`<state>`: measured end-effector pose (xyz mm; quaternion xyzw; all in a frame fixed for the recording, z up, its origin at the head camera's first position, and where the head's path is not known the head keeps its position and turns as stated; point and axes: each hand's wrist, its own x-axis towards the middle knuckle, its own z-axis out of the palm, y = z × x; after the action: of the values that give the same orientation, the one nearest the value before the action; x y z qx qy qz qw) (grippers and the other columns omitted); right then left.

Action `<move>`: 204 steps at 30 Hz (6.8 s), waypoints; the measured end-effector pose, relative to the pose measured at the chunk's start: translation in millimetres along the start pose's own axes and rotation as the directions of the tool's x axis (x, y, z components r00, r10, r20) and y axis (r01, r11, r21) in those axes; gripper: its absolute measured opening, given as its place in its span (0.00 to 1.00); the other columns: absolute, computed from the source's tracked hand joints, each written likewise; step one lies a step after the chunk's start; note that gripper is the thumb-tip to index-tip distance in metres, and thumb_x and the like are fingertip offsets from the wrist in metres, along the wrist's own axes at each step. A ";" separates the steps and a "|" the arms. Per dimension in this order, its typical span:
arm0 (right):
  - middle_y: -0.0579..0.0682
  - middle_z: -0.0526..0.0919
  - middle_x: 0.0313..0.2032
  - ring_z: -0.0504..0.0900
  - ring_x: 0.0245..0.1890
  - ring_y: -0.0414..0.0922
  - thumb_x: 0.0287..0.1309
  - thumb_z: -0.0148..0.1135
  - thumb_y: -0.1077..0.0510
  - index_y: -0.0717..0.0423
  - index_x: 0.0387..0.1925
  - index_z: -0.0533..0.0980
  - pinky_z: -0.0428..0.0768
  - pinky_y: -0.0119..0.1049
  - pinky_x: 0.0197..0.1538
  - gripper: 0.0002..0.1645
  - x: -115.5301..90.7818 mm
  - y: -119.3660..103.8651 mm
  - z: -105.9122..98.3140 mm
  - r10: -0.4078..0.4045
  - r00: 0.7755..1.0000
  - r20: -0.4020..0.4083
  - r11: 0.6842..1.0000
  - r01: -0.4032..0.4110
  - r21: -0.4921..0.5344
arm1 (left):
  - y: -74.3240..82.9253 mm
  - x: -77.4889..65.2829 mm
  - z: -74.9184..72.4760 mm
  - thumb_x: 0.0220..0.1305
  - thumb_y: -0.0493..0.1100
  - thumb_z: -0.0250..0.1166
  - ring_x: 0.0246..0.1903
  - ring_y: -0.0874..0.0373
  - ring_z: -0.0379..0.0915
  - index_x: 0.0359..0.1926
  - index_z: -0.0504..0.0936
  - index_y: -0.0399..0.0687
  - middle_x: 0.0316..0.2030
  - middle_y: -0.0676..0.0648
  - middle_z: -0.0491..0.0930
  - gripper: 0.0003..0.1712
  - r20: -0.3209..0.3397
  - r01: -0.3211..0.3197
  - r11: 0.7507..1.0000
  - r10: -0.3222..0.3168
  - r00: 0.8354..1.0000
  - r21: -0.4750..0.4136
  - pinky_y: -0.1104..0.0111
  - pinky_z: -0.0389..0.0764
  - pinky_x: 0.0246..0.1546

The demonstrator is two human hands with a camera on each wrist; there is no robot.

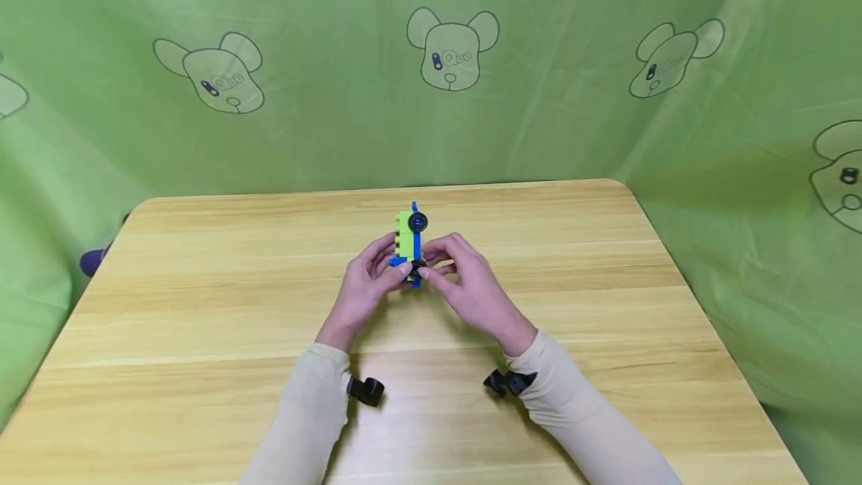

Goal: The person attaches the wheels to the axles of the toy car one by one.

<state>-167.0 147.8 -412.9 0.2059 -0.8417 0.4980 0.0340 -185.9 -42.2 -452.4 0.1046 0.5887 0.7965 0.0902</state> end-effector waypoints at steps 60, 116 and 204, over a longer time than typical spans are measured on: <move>0.58 0.81 0.39 0.81 0.41 0.63 0.68 0.56 0.66 0.71 0.50 0.73 0.83 0.45 0.46 0.13 5.6 5.1 2.6 0.243 0.951 0.192 0.927 -0.286 0.244 | 5.2 0.0 0.3 0.65 0.33 0.65 0.60 0.47 0.71 0.71 0.58 0.32 0.63 0.34 0.69 0.38 -0.007 0.058 0.980 -0.058 0.998 0.190 0.68 0.77 0.53; 0.63 0.80 0.39 0.82 0.40 0.58 0.73 0.51 0.61 0.72 0.54 0.71 0.84 0.46 0.44 0.17 20.8 14.1 -32.1 0.253 0.967 0.033 0.910 -0.249 0.331 | 20.8 -3.4 -17.6 0.62 0.38 0.68 0.47 0.47 0.77 0.60 0.78 0.43 0.56 0.42 0.77 0.25 0.035 0.035 0.926 -0.051 0.998 0.375 0.57 0.81 0.47; 0.64 0.80 0.40 0.82 0.35 0.50 0.61 0.57 0.75 0.75 0.46 0.74 0.82 0.46 0.50 0.12 82.2 79.6 -16.6 0.510 0.853 0.112 0.780 -0.514 0.356 | 2.0 65.7 -56.3 0.58 0.35 0.72 0.48 0.49 0.76 0.56 0.79 0.34 0.47 0.42 0.79 0.24 -0.127 0.116 0.786 -0.048 0.991 0.607 0.62 0.80 0.45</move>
<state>-274.7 169.6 -448.6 -0.0254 -0.7556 0.6381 -0.1460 -264.5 -77.0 -462.6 0.0604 0.8230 0.5621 0.0551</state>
